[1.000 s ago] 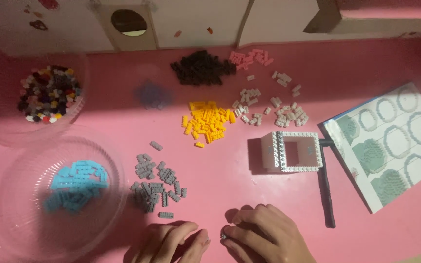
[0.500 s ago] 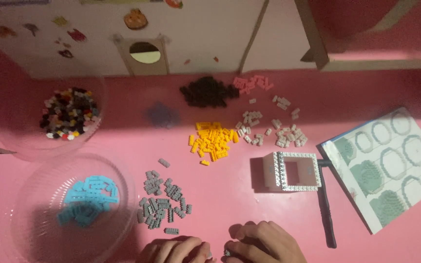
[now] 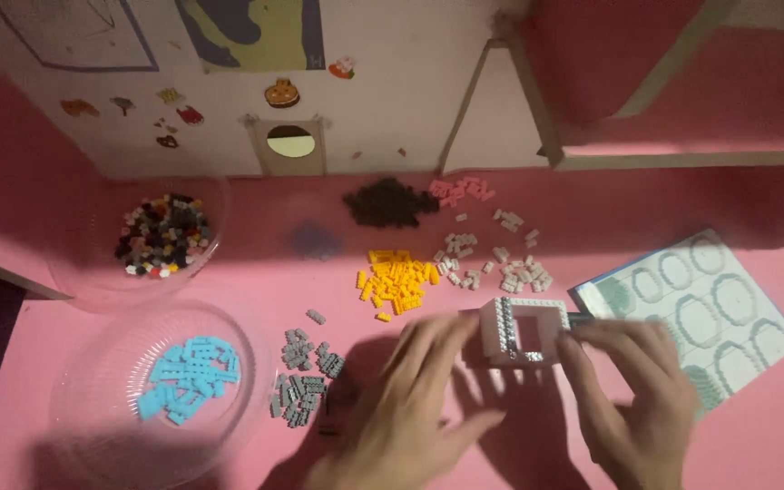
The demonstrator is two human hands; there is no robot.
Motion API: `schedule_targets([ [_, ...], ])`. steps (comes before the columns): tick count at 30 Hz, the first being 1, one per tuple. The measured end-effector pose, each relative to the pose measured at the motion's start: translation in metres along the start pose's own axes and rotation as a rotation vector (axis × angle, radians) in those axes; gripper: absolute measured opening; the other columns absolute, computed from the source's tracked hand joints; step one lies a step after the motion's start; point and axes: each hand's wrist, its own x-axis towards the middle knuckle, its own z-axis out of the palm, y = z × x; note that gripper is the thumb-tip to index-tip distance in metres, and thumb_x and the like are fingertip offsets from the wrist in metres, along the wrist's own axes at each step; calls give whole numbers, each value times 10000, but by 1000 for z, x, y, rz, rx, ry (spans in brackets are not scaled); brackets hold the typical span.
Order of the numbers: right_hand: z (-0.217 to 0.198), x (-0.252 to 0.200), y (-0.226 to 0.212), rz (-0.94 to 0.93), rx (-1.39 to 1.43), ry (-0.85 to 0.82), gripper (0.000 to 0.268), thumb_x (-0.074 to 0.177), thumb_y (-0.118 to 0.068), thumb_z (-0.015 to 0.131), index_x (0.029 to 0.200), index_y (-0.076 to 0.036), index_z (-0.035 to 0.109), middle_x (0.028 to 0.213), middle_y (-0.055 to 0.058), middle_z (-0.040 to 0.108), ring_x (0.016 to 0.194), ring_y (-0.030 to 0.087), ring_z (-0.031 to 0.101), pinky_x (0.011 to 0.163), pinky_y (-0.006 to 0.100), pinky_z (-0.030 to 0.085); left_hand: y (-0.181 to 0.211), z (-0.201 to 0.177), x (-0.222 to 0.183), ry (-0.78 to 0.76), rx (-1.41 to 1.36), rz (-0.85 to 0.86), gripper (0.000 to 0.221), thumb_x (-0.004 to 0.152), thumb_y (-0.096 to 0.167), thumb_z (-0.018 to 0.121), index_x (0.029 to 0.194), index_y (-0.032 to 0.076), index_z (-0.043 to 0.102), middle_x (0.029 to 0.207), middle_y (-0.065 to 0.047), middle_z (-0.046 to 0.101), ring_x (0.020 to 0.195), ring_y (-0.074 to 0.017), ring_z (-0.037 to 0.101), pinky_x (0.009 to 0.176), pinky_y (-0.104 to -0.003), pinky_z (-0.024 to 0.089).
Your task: Assembling a structure using small plastic building blocks on a pink surface, including the use of a small hammer.
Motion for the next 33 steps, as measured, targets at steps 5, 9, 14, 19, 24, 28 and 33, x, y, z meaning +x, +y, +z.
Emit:
schedule_targets([
  [5,9,22,11,27,-109,-292,206,944,-326,748,1101,-267,868,1056,-8,685,1072,250,539,984,384,447,-12,18,62,-374,-98,-231,1155,739,35,882,1680,96,214,1712,-159,345,1487,-356,441,1175,-507,422],
  [9,16,28,24,46,-172,-361,240,917,-430,733,1016,-269,882,1197,56,686,1132,319,505,1031,486,412,-41,45,56,-233,-166,-105,915,644,43,720,1531,84,497,1566,-136,577,1396,-344,564,1154,-440,433],
  [14,29,34,39,159,-87,-477,349,906,-468,720,851,-192,926,1384,76,661,1306,329,452,1092,490,393,-45,54,52,-100,-172,-26,818,598,102,764,1400,64,611,1366,-129,721,1246,-311,683,1065,-406,527],
  [19,35,37,45,300,75,-576,332,950,-402,673,829,-148,851,1313,38,671,1280,184,589,1097,389,400,-50,60,50,-69,-175,11,791,604,144,801,1363,29,605,1318,-152,718,1206,-331,679,1043,-421,528],
  [24,28,45,11,530,141,-546,376,999,-385,638,765,-115,755,1224,-48,679,976,83,725,924,282,486,-54,62,49,-60,-141,2,824,581,87,697,1398,15,614,1355,-167,706,1203,-353,692,1003,-429,553],
  [28,5,47,3,573,254,-426,311,994,-260,658,822,-21,757,1328,58,656,1077,168,658,816,368,609,-45,54,48,-50,-143,24,753,590,55,693,1340,37,624,1227,-148,740,1061,-353,716,888,-452,585],
  [33,-19,1,4,435,405,-105,255,1073,-70,621,836,21,644,1176,168,684,1117,222,656,950,326,511,-42,48,50,-82,-150,-42,727,689,286,837,1352,74,627,1313,-95,729,1189,-293,688,975,-438,539],
])
